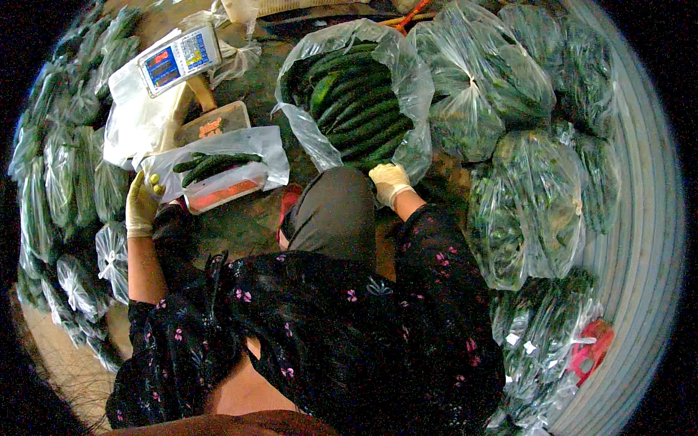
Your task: The person sorts cucumbers from large bags, weighs them on a digital scale inside smaller plastic bags, and ties the bags.
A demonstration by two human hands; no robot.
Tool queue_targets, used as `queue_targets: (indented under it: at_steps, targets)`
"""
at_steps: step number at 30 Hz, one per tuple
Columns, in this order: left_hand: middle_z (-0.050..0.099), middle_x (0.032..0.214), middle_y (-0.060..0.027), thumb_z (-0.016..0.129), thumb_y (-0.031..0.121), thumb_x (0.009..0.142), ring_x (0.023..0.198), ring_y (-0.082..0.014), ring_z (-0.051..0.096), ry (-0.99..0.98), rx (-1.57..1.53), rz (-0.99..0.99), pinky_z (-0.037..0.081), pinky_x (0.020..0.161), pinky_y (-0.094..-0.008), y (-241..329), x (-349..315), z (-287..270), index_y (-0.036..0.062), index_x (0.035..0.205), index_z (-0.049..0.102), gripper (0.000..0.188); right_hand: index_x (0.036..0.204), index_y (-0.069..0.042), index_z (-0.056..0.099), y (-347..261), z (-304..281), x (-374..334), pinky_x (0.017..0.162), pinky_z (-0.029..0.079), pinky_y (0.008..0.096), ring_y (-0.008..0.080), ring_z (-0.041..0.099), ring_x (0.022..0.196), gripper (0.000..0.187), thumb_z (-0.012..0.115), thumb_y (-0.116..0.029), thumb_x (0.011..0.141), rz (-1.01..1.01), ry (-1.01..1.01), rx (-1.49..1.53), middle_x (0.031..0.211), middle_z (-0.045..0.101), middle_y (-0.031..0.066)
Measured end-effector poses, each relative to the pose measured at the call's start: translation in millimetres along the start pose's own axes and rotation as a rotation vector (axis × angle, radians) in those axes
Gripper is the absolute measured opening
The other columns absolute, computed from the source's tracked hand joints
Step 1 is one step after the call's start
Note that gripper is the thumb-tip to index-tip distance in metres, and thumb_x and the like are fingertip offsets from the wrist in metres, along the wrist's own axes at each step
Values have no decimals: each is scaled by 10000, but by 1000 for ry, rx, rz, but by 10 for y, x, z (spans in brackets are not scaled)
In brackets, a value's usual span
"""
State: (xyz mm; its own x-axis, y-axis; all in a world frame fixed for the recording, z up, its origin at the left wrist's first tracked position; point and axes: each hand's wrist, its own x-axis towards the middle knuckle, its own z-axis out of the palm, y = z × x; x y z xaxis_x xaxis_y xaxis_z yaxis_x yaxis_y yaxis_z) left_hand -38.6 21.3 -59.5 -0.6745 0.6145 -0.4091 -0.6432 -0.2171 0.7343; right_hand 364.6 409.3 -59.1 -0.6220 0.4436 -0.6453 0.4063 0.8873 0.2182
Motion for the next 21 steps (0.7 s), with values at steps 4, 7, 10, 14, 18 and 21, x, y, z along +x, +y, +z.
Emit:
queue_targets:
  at_steps: [4, 7, 10, 14, 18, 21]
  targets:
    - [586, 902, -74, 429, 218, 918, 749, -153, 523, -147, -8, -11, 443, 766, -275, 20, 8, -109, 41, 1180, 484, 321, 1036, -120, 587, -65, -139, -76, 822, 469, 385, 286, 541, 1056, 407, 703, -180, 651, -6, 25, -19, 1101, 569, 107]
    - [581, 961, -51, 398, 217, 916, 888, -139, 520, -394, -60, -16, 386, 911, -290, 6, 68, -338, 68, 1197, 482, 329, 1033, -120, 600, -98, -116, 38, 817, 471, 400, 284, 538, 1063, 403, 705, -186, 649, 34, -27, 19, 1134, 553, 110]
    - [566, 1038, -14, 388, 241, 897, 1083, -124, 459, -421, -135, -135, 275, 1030, -293, 15, 63, -185, 92, 1199, 485, 351, 1046, -124, 608, -25, 36, 124, 818, 471, 405, 278, 538, 1064, 409, 705, -196, 656, 40, -66, -5, 1141, 549, 105]
    - [566, 1052, -5, 382, 260, 898, 1071, -132, 467, -437, 0, 12, 284, 1024, -288, 29, 68, -220, 89, 1143, 505, 323, 1068, -122, 607, 2, 46, 231, 824, 472, 417, 284, 531, 1081, 334, 625, -202, 744, 48, -123, -27, 1182, 542, 112]
    - [583, 943, -53, 388, 234, 933, 780, -159, 538, -248, -74, -61, 450, 808, -281, -36, 102, -313, 67, 1138, 497, 286, 1076, -139, 615, -66, 27, 192, 843, 448, 460, 293, 527, 1098, 299, 491, -275, 841, 104, -132, 110, 1203, 541, 102]
    - [586, 935, -65, 379, 236, 945, 731, -167, 545, -42, -119, -38, 464, 740, -280, -94, 204, -207, 73, 1140, 495, 280, 1160, -158, 568, 2, 47, 205, 887, 397, 510, 295, 515, 1116, 384, 469, -344, 839, 150, -146, 108, 1207, 544, 88]
